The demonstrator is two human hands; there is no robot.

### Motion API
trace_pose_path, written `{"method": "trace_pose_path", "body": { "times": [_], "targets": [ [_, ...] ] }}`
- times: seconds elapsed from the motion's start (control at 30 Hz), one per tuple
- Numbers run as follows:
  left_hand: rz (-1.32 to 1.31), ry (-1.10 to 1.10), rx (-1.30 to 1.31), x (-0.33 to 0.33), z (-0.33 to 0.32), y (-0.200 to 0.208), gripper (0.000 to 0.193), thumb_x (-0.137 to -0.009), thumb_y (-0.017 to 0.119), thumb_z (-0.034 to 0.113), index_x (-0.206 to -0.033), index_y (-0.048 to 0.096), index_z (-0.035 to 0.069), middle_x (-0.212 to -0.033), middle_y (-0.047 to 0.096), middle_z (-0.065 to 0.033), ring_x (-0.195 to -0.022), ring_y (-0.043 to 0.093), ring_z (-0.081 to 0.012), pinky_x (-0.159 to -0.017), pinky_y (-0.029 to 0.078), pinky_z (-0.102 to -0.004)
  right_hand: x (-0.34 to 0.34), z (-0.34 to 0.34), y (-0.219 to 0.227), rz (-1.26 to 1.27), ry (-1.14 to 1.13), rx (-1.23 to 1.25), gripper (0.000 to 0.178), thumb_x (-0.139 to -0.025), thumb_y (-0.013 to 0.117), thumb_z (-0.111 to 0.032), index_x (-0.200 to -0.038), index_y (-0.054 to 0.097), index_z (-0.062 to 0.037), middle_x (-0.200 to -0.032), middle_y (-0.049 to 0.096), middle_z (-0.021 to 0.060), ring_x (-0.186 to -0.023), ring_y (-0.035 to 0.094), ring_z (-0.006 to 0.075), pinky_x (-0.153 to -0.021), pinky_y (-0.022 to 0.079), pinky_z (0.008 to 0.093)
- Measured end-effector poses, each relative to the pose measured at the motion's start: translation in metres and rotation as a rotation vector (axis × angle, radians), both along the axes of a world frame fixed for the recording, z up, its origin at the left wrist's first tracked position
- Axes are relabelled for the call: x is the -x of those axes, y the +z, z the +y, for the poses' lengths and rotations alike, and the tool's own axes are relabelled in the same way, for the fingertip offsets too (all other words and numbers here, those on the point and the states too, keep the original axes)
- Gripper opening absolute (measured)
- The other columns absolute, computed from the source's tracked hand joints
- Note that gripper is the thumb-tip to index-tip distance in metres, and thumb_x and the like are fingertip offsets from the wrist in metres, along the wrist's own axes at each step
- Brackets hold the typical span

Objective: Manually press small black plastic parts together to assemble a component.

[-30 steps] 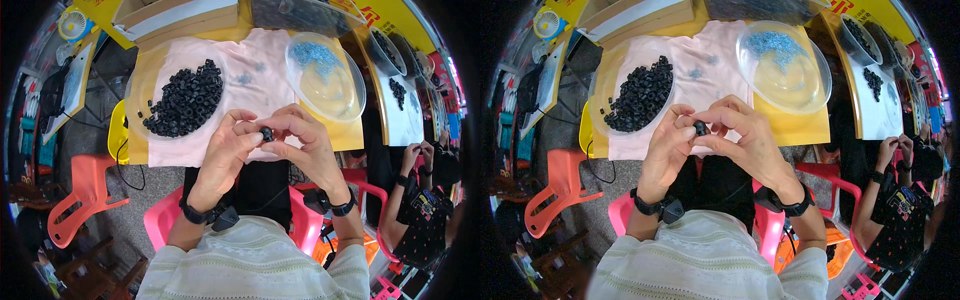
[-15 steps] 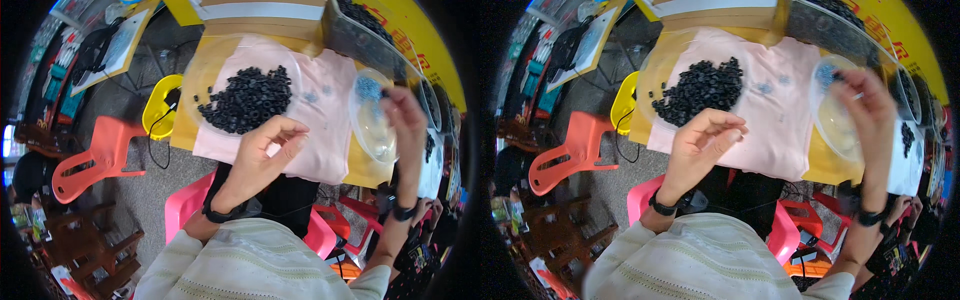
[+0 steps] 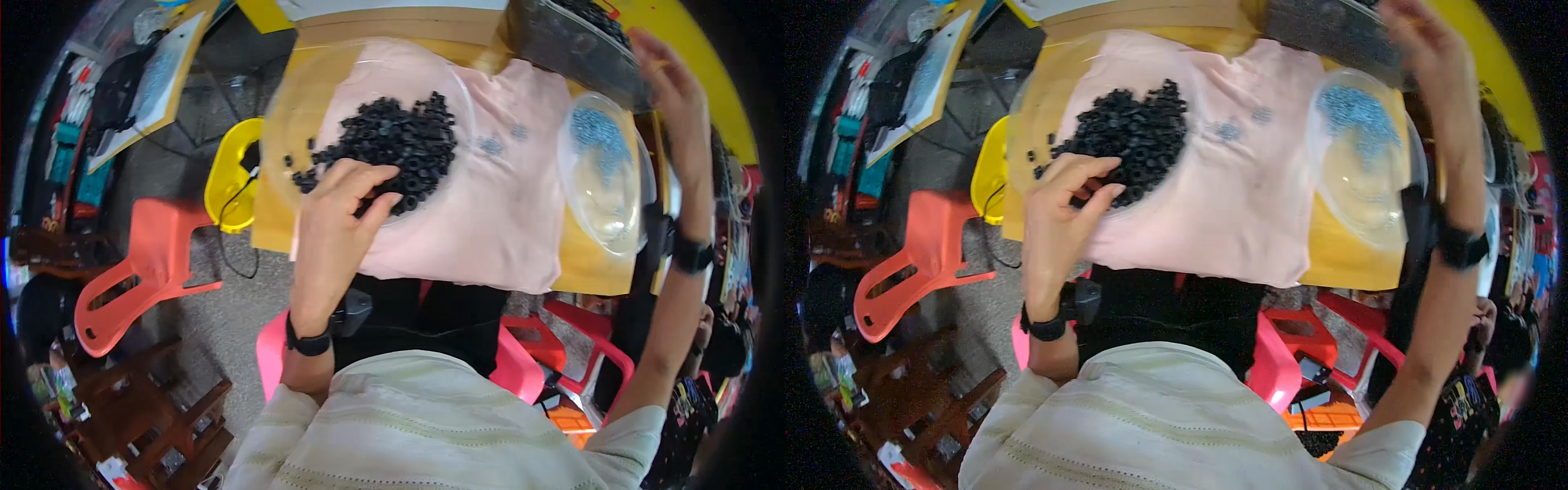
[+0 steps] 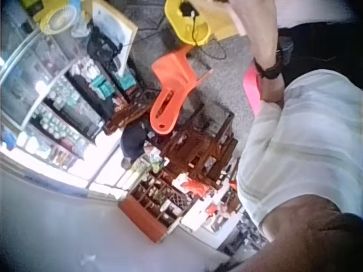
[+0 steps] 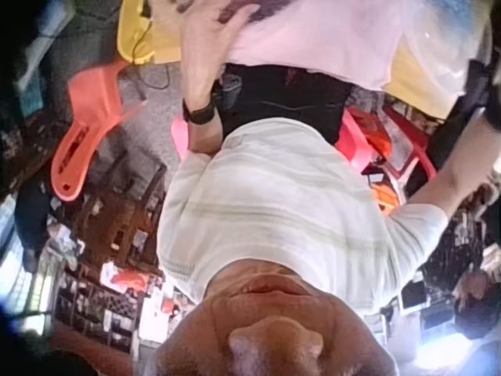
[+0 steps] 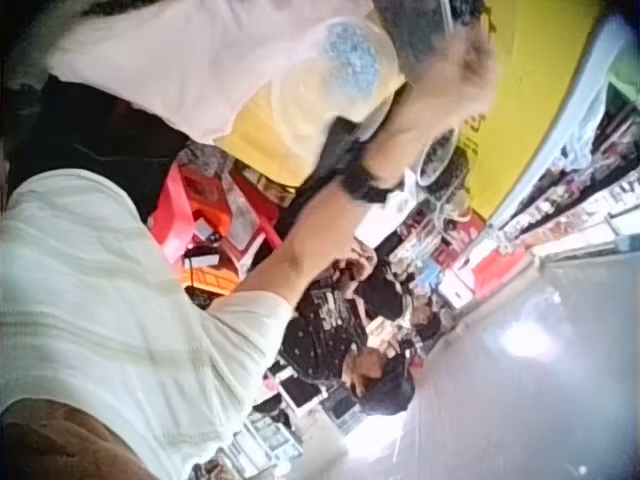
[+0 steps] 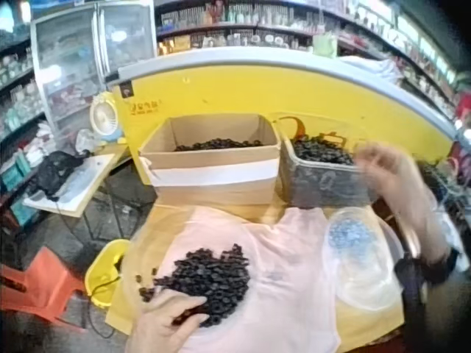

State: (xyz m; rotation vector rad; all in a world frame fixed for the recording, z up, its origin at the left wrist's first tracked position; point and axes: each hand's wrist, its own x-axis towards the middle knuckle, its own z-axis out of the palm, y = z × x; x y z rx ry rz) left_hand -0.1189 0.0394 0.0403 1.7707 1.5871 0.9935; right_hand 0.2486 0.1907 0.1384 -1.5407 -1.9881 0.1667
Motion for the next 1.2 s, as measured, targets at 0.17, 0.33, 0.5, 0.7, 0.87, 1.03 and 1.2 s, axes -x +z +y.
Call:
{"method": "trace_pose_path", "body": {
  "times": [0.17,0.33,0.5,0.7,0.87,1.03,1.2],
  "targets": [
    [0.029,-0.007,-0.032,-0.005,0.004,-0.014,0.026,-0.079,0.072,0.004,-0.105,0.069,0.002,-0.092,0.062,-0.0113,-0.073,0.061,-0.0245,-0.066,0.049,-0.0306,0.069,-0.115,-0.049,0.041,0.083,0.255,0.013,-0.084,0.069,-0.006,-0.096,0.071,-0.0045,-0.081,0.069,0.0068,-0.070,0.063,0.0131,-0.060,0.048,0.0265],
    [-0.051,0.007,-0.058,-0.009,0.000,-0.005,0.029,-0.080,0.072,0.000,-0.109,0.069,0.002,-0.090,0.061,-0.0060,-0.074,0.057,-0.0118,-0.066,0.047,-0.0241,0.090,-0.149,-0.096,0.190,0.065,0.269,0.015,-0.082,0.068,-0.002,-0.097,0.065,0.0009,-0.084,0.064,0.0165,-0.073,0.065,0.0284,-0.062,0.051,0.0356],
    [-0.648,-0.108,0.101,-0.020,-0.019,-0.009,0.030,-0.085,0.067,-0.006,-0.114,0.066,0.000,-0.100,0.063,-0.0029,-0.085,0.060,-0.0102,-0.077,0.050,-0.0225,0.102,-0.149,-0.113,0.169,0.001,0.209,0.013,-0.083,0.067,-0.002,-0.095,0.062,0.0013,-0.084,0.060,0.0163,-0.071,0.062,0.0332,-0.063,0.049,0.0389],
    [-1.181,-0.211,0.380,-0.046,-0.040,-0.011,0.033,-0.090,0.061,-0.002,-0.123,0.059,-0.003,-0.109,0.066,-0.0142,-0.098,0.066,-0.0203,-0.088,0.053,-0.0309,0.101,-0.149,-0.122,0.140,0.059,0.139,0.011,-0.082,0.063,-0.001,-0.092,0.061,-0.0007,-0.087,0.059,0.0160,-0.081,0.060,0.0372,-0.070,0.048,0.0421],
    [-1.146,-0.252,0.327,-0.055,-0.049,-0.017,0.037,-0.093,0.059,0.002,-0.129,0.055,-0.003,-0.110,0.065,-0.0114,-0.099,0.064,-0.0173,-0.090,0.050,-0.0312,0.106,-0.156,-0.121,-0.037,0.046,0.095,0.013,-0.082,0.057,0.003,-0.094,0.058,0.0001,-0.092,0.057,0.0174,-0.085,0.058,0.0383,-0.073,0.048,0.0440],
    [-1.144,-0.230,0.349,-0.063,-0.056,-0.012,0.034,-0.092,0.061,0.002,-0.125,0.054,-0.003,-0.106,0.065,-0.0108,-0.097,0.064,-0.0171,-0.089,0.052,-0.0306,0.096,-0.157,-0.124,-0.048,0.077,0.031,0.015,-0.081,0.057,0.006,-0.096,0.056,0.0018,-0.093,0.056,0.0180,-0.085,0.057,0.0390,-0.073,0.048,0.0440],
    [-1.189,-0.262,0.342,-0.067,-0.061,-0.015,0.027,-0.092,0.061,0.001,-0.118,0.057,-0.003,-0.110,0.065,-0.0128,-0.095,0.066,-0.0186,-0.087,0.054,-0.0312,0.094,-0.171,-0.105,0.340,0.047,0.218,0.012,-0.087,0.063,0.000,-0.100,0.064,0.0006,-0.090,0.064,0.0089,-0.077,0.063,0.0176,-0.068,0.050,0.0300]
  ]
}}
